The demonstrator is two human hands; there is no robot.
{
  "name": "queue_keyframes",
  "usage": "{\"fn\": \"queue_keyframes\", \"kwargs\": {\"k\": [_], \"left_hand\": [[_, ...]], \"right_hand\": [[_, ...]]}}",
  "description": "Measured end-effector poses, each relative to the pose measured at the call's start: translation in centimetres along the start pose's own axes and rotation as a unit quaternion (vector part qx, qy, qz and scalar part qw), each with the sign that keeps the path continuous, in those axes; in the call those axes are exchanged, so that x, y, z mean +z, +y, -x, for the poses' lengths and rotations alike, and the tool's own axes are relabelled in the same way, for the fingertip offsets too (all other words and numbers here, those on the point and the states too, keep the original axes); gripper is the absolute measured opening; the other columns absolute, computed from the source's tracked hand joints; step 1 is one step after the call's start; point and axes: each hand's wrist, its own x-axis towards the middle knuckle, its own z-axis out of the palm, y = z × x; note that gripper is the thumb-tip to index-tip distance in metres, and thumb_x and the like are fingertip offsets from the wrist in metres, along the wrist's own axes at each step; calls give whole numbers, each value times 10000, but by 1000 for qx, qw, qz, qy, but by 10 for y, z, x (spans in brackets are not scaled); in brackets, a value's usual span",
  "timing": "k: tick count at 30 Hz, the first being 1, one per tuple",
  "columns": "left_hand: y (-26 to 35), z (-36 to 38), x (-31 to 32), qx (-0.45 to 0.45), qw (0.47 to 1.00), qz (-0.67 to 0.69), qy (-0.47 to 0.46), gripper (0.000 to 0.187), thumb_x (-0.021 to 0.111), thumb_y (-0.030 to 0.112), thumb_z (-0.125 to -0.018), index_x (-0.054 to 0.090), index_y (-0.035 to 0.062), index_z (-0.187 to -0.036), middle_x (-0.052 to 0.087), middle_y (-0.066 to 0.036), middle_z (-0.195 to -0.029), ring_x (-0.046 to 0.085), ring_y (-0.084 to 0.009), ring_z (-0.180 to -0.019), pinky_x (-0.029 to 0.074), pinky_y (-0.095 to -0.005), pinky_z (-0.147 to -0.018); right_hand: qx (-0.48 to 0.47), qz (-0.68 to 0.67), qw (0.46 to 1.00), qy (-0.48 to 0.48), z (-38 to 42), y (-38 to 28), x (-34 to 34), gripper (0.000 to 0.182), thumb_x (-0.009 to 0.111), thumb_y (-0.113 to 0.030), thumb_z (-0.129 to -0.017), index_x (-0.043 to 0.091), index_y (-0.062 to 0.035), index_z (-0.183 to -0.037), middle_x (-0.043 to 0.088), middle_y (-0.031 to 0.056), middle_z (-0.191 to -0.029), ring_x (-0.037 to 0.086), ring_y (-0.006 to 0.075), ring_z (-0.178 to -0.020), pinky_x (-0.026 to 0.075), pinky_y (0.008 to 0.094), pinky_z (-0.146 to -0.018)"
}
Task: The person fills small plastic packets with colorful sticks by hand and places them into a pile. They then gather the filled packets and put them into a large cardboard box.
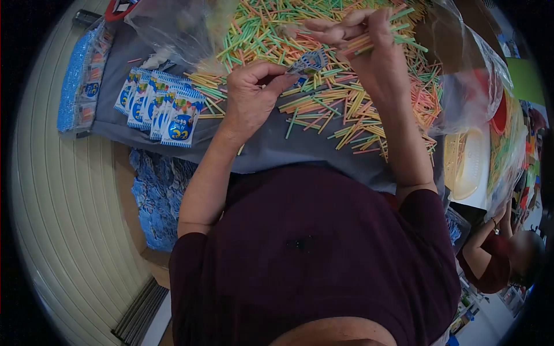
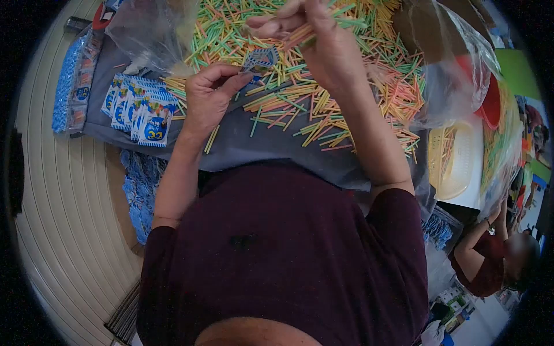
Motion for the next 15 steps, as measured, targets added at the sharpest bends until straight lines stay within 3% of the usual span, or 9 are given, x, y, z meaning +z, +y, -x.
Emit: {"fn": "queue_keyframes", "kwargs": {"k": [7, 10, 15], "left_hand": [[-5, -3, 2, 39, 999, 26, 21, 101, 774, 0, -822, 743, -10, -917, 725, -38, -801, 648, -70, -740, 509, -222, -658], [-11, -8, 1, 88, 996, -5, 20, 102, 771, 6, -828, 746, -3, -926, 725, -32, -801, 642, -67, -732, 506, -230, -647], [-14, -16, 8, 97, 995, 22, 29, 107, 754, 33, -863, 755, 5, -967, 734, -21, -832, 627, -53, -726, 490, -227, -624]], "right_hand": [[-27, 166, 983, -79, -8, 8, 28, 664, 179, -541, -1073, 620, -48, -1139, 672, 151, -1159, 527, 333, -1304, 384, 451, -1111], [-39, 205, 972, -111, -12, 19, 26, 680, 177, -542, -1070, 597, -44, -1266, 578, 166, -1343, 465, 302, -1356, 372, 448, -1112], [-6, 231, 966, -113, -15, 14, 21, 646, 265, -560, -1048, 502, -88, -1420, 531, 170, -1398, 463, 286, -1340, 385, 463, -1089]]}}
